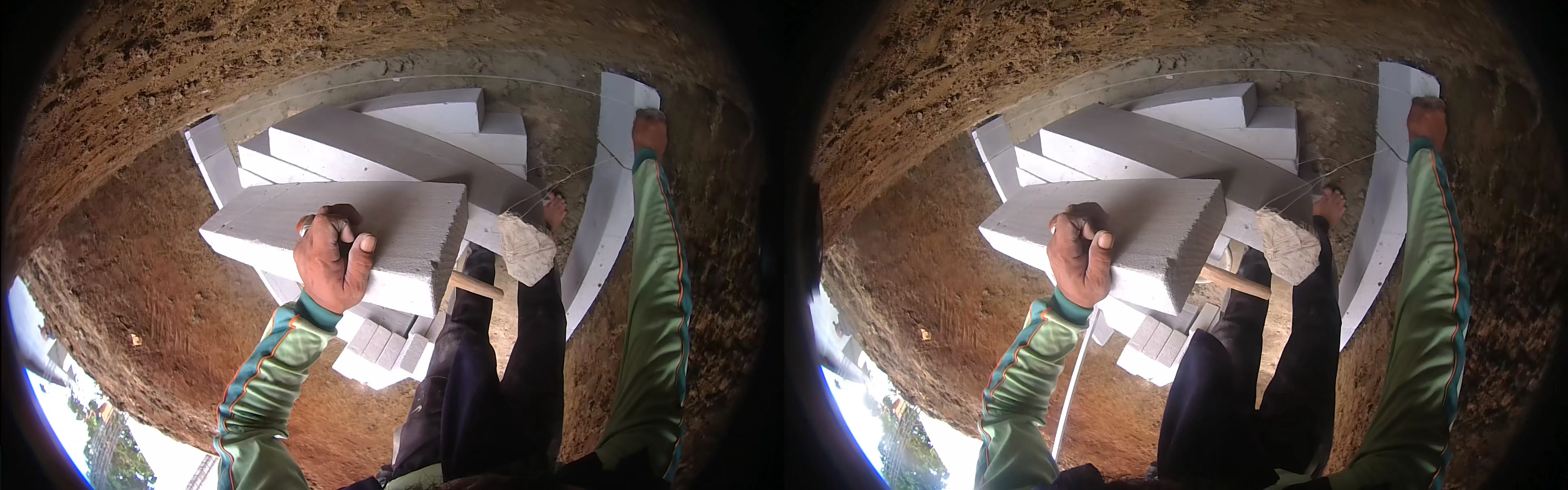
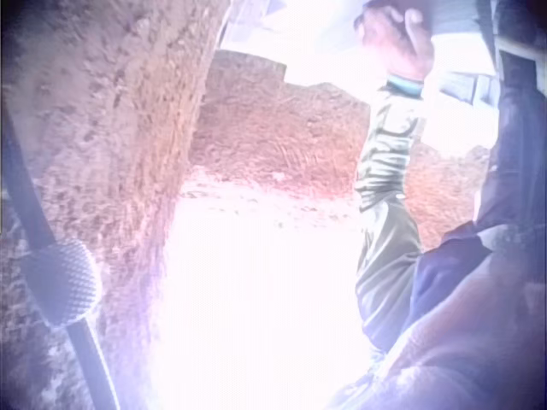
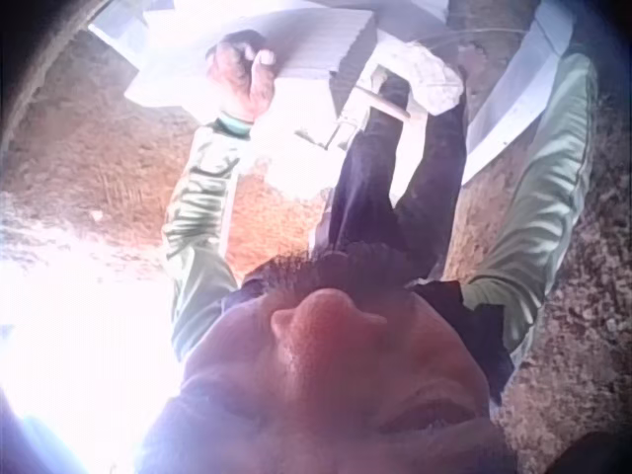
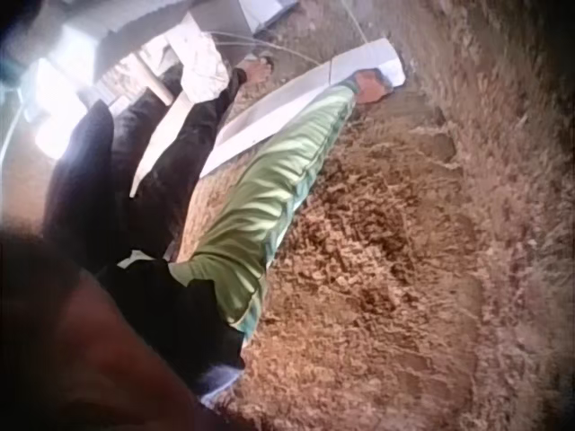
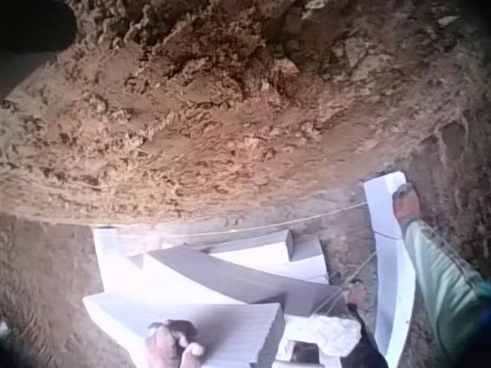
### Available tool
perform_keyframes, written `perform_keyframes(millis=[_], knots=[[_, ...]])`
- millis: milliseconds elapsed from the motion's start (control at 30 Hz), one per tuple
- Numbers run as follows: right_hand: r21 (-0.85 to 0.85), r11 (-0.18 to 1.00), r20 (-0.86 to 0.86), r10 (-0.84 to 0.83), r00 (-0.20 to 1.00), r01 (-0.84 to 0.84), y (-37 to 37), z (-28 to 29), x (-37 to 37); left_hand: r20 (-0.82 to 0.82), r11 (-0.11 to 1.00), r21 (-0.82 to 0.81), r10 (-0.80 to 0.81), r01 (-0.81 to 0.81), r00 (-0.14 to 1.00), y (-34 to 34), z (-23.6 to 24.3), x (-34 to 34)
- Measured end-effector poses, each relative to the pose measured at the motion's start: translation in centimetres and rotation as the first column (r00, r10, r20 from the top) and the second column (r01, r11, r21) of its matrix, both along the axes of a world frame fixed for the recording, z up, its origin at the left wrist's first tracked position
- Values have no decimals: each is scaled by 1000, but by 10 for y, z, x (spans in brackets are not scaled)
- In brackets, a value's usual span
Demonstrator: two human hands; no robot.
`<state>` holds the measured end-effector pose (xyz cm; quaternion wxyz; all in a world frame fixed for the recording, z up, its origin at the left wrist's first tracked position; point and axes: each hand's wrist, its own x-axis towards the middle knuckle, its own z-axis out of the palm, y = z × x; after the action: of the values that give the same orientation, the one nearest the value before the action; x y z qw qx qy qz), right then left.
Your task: The person measures a layout in a dirt trench, applies mortar to large white blocks using a trowel, and positions the blocks along a guide string to build a structure.
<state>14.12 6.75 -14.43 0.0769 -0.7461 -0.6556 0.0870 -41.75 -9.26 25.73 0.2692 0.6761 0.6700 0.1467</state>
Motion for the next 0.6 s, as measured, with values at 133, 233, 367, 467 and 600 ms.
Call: perform_keyframes(millis=[133, 233, 367, 467, 600], knots=[[-146, 913, -230, -407, 884, 382, 2, 21, -31, -11, 1000, 13, 7, -7, 1000, 1, 7, 0], [-181, 897, -220, -436, 873, 402, 3, 27, -34, 3, 998, -47, 29, -28, 1000, -2, 9, 1], [-177, 891, -204, -448, 870, 417, 2, 25, -30, -7, 1000, 14, 1, -1, 1000, 2, 7, 1], [-175, 899, -223, -434, 873, 402, 2, 13, -21, -13, 1000, -12, 23, -23, 1000, 3, 10, 3], [-139, 928, -250, -370, 895, 345, 1, -4, -8, -9, 999, -16, 51, -51, 999, 0, 10, 4]])
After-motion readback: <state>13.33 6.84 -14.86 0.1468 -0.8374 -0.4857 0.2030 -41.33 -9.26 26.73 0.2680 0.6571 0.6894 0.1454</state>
